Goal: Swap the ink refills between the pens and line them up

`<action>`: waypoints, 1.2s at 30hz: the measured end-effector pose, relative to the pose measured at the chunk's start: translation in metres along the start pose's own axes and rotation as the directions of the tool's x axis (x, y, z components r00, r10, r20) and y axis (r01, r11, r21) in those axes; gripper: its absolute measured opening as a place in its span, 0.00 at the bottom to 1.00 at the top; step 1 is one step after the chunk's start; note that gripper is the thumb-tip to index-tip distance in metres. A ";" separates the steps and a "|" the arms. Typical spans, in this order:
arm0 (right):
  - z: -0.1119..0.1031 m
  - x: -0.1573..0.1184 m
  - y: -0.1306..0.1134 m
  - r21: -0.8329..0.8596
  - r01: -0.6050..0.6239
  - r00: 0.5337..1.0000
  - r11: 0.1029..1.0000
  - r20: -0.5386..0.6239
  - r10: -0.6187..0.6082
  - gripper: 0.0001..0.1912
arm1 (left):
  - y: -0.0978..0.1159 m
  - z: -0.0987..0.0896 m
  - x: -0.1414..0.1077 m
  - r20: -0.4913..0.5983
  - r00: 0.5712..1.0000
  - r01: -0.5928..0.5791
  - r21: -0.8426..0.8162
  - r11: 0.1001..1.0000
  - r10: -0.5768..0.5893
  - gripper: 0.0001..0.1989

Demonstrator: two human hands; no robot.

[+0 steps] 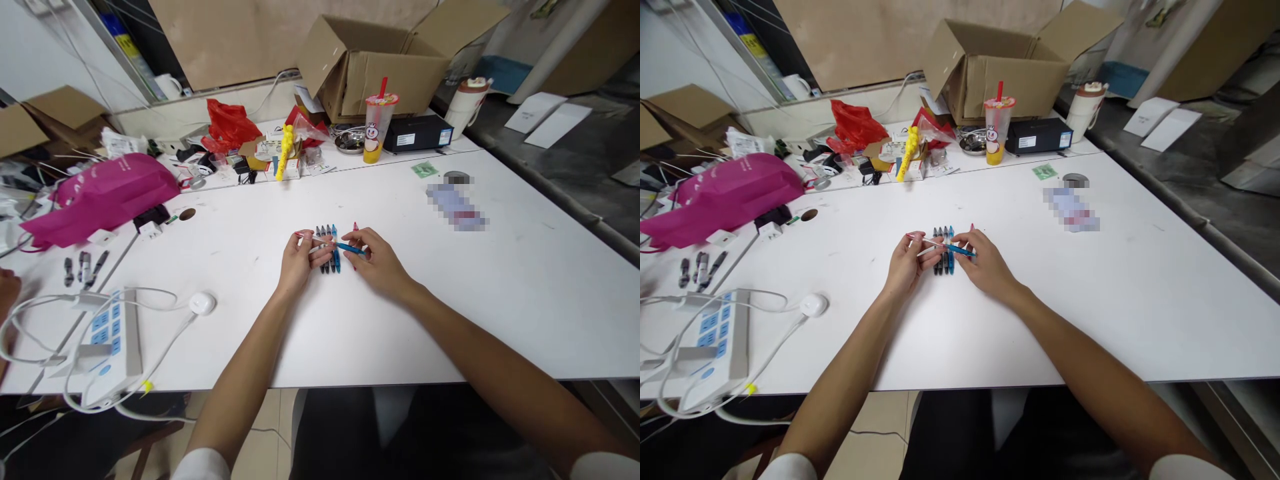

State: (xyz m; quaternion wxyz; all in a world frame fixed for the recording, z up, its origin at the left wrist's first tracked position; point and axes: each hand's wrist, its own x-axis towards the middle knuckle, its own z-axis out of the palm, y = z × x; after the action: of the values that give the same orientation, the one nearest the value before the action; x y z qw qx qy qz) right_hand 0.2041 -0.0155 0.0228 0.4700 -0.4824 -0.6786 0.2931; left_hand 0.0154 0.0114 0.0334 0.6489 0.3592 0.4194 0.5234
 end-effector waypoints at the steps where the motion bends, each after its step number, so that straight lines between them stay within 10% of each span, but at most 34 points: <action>1: 0.000 0.000 0.000 -0.005 0.017 1.000 1.000 0.004 -0.017 0.10 | 0.000 0.000 0.000 -0.006 1.000 0.000 -0.004 1.000 0.000 0.16; 21: -0.027 0.007 0.013 -0.036 -0.067 0.998 0.997 -0.019 0.066 0.07 | 0.009 -0.014 0.007 -0.236 0.968 -0.095 -0.040 0.995 0.083 0.13; 36: -0.010 0.001 0.005 0.111 -0.226 0.973 0.968 -0.016 0.229 0.19 | 0.002 -0.002 0.001 -0.118 0.990 -0.084 -0.019 0.996 0.082 0.17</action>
State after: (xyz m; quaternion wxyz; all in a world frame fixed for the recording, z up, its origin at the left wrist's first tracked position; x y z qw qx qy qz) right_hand 0.2154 -0.0133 0.0232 0.4684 -0.5352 -0.5949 0.3745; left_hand 0.0131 0.0126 0.0349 0.6051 0.3375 0.4352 0.5750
